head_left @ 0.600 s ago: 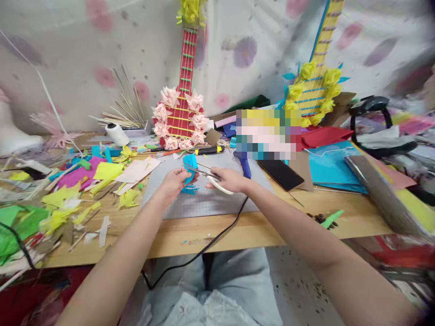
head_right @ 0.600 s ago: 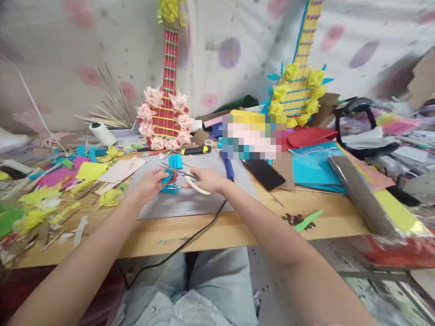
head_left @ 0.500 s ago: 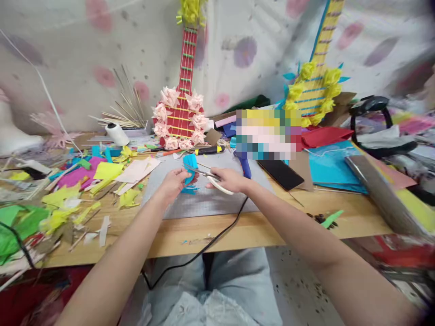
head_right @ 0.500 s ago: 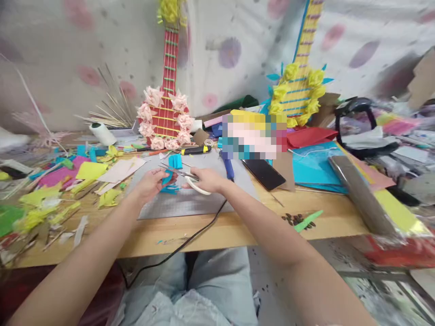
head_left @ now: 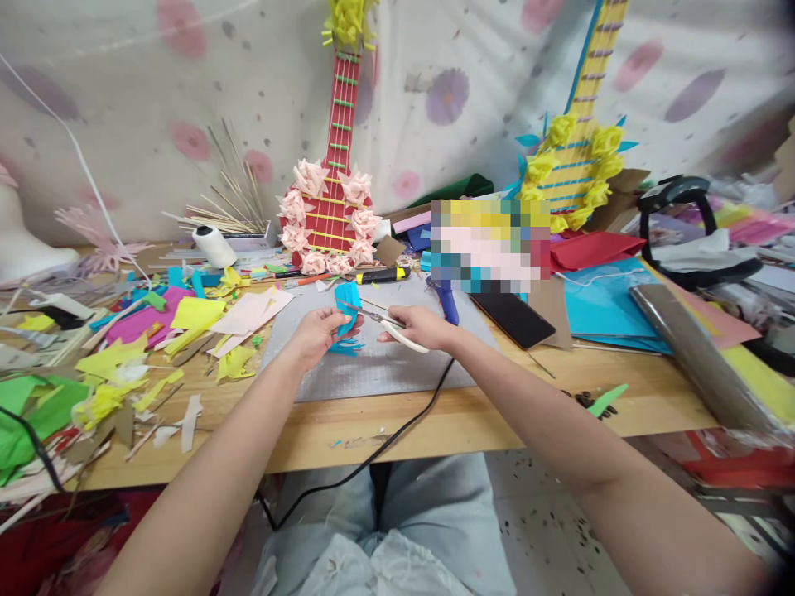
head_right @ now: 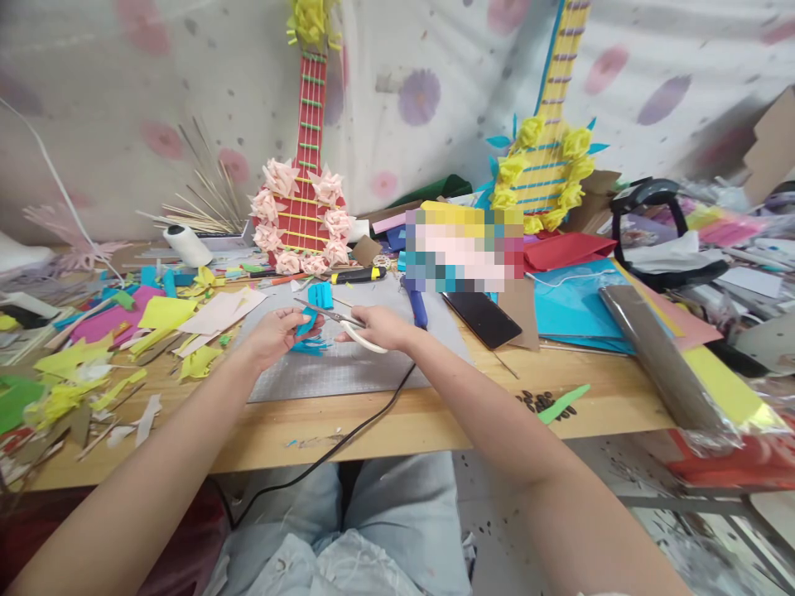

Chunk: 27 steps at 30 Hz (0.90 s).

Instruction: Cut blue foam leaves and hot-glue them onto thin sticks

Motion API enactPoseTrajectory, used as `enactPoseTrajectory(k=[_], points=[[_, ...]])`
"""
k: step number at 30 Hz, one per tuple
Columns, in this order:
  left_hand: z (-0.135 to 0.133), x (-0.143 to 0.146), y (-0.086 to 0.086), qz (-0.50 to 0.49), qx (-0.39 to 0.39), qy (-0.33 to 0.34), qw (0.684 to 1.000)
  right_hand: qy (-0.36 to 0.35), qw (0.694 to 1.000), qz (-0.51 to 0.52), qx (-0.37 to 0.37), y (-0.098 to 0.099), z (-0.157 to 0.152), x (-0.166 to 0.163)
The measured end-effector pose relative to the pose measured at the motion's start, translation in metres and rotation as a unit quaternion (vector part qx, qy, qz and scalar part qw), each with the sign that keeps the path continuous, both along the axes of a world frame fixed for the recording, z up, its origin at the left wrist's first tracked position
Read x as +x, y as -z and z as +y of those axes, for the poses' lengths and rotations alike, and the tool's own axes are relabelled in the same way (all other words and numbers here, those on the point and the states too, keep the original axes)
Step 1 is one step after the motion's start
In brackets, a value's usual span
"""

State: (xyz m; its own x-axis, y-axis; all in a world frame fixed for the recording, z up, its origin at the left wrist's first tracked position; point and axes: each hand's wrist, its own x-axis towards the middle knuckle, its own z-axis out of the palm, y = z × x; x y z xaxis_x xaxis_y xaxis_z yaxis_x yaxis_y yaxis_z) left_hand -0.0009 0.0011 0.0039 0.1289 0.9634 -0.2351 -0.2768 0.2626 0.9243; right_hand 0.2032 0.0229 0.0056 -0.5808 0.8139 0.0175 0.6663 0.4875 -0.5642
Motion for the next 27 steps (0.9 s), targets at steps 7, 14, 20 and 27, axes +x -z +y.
enactPoseTrajectory(k=[7,14,20,27], points=[[0.001,0.001,-0.002,0.011,-0.012,-0.017,1.000,0.083,0.997,-0.001,0.002,0.006,0.005,0.003],[0.005,-0.002,0.002,0.007,-0.034,-0.043,0.998,0.269,0.950,-0.160,-0.021,0.008,0.013,0.005],[0.008,-0.003,0.004,-0.013,-0.055,-0.082,0.995,0.253,0.940,-0.225,0.045,0.015,0.015,0.003],[0.011,0.001,0.004,-0.030,-0.062,-0.147,0.987,0.258,0.957,-0.080,0.101,0.005,0.011,-0.008]])
